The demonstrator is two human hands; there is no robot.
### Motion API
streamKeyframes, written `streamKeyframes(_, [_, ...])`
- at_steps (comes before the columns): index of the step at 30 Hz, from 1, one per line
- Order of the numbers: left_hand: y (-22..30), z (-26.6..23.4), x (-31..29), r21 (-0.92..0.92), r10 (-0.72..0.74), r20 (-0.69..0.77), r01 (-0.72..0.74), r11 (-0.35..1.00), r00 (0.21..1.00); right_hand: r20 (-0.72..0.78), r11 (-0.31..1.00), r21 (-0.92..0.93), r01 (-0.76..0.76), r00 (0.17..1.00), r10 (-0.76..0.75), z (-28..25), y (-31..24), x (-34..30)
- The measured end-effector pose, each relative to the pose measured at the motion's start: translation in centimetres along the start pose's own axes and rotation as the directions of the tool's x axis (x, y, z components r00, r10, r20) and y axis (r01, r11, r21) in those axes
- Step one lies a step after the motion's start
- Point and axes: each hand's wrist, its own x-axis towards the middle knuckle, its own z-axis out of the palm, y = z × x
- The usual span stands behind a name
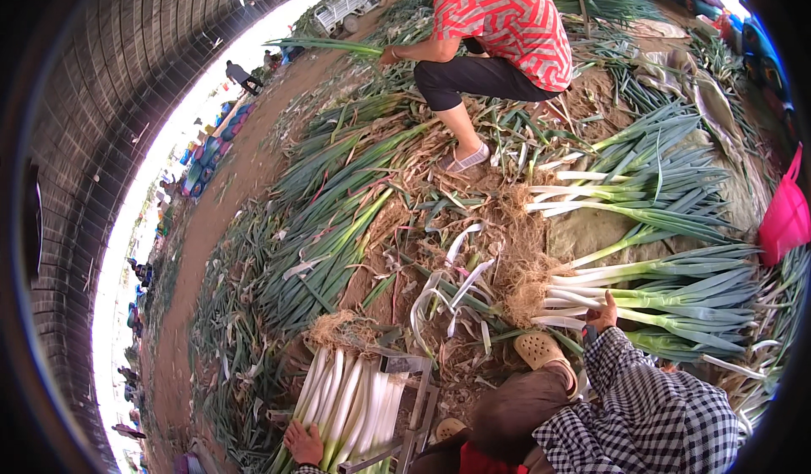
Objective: The person is sorting and cleaning harvested leeks in an agricultural facility.
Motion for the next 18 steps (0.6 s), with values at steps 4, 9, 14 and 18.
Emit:
streamKeyframes(4, [-0.2, 4.1, 3.1, 0.334, 0.280, -0.207, -0.201, 0.921, 0.937, 0.084, 0.949, -0.276, 0.154, 0.987, -0.136, -0.2, -3.4, 2.2])
streamKeyframes(9, [-0.3, 2.5, 1.3, 0.299, 0.227, -0.229, -0.153, 0.942, 0.947, -0.165, 0.906, -0.421, -0.045, 0.986, -0.028, 2.1, -5.2, 2.3])
streamKeyframes(14, [1.1, 0.6, 1.1, 0.365, 0.216, -0.035, -0.189, 0.912, 0.976, -0.107, 0.872, -0.489, -0.025, 0.994, -0.032, 0.7, -6.3, 3.4])
streamKeyframes(18, [0.7, 0.1, 0.8, -0.335, -0.038, -0.098, 0.003, 0.942, 0.994, -0.067, 0.848, -0.530, -0.013, 0.997, -0.026, 0.5, -6.0, 4.3])
